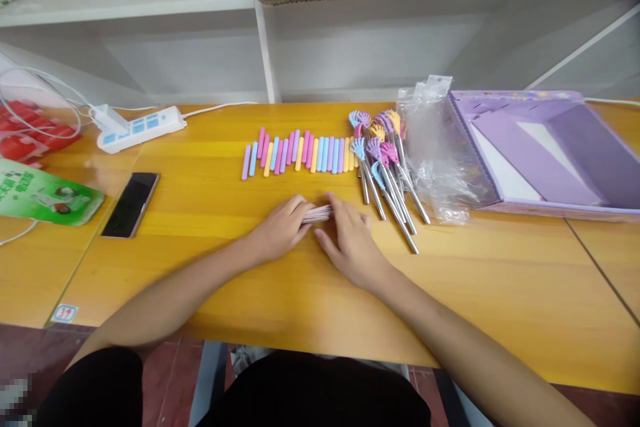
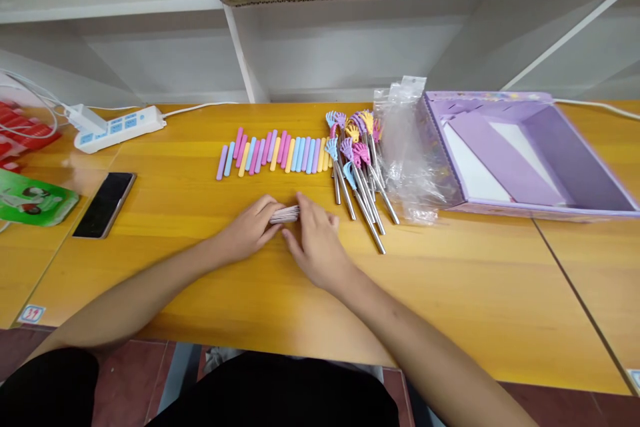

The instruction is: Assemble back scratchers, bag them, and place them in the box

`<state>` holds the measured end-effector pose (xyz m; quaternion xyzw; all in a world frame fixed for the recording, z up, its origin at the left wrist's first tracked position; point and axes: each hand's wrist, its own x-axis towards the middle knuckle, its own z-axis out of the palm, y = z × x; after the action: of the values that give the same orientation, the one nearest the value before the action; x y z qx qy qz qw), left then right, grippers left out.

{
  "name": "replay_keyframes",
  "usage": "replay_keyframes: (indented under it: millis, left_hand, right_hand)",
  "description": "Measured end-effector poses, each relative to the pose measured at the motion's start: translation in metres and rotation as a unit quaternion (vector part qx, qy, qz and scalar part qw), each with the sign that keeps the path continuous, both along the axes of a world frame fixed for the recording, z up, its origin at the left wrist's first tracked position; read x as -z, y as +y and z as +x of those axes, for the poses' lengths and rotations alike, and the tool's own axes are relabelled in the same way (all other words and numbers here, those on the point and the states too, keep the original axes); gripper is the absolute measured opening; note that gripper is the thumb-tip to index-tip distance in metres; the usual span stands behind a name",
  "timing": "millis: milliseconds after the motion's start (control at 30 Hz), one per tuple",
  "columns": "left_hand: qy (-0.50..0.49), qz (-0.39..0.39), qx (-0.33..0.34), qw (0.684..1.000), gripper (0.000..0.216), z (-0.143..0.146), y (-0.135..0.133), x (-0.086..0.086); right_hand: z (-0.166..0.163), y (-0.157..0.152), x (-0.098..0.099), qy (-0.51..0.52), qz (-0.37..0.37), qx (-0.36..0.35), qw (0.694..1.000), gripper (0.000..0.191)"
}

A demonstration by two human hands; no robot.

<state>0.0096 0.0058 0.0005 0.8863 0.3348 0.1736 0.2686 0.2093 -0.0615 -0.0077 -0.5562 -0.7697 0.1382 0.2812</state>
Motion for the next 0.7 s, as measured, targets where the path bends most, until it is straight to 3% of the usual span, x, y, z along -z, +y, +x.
replay_keyframes:
  millis: [100,200,333,500,700]
  left_hand:
    - [-0.029,-0.011,-0.038,0.999,0.021,0.008,-0.010,0.005]
    - [-0.041,-0.021,-0.060,0.997,0.021,0.011,-0.015,0.006]
    - [-0.042,-0.047,-0.052,0.997,0.038,0.005,-0.013,0.005]
    - [-0.093,-0.075,-0.044,0.992,0.059,-0.001,-0.014,0.010]
    - [-0.125,-0.055,-0.013,0.991,0.061,0.001,-0.014,0.013]
  right_hand:
    - [-0.013,-0.002,0.002,0.045,-0.038,-0.048,0.997,0.077]
    - [-0.017,-0.002,0.000,0.054,-0.033,-0.030,0.998,0.070]
    - [-0.015,-0.002,0.000,0.041,-0.024,0.023,0.999,0.070]
    - [-0.011,0.003,0.003,0.108,-0.014,-0.020,0.994,0.063]
    - [-0.004,0.006,0.003,0.101,0.006,-0.031,0.994,0.065]
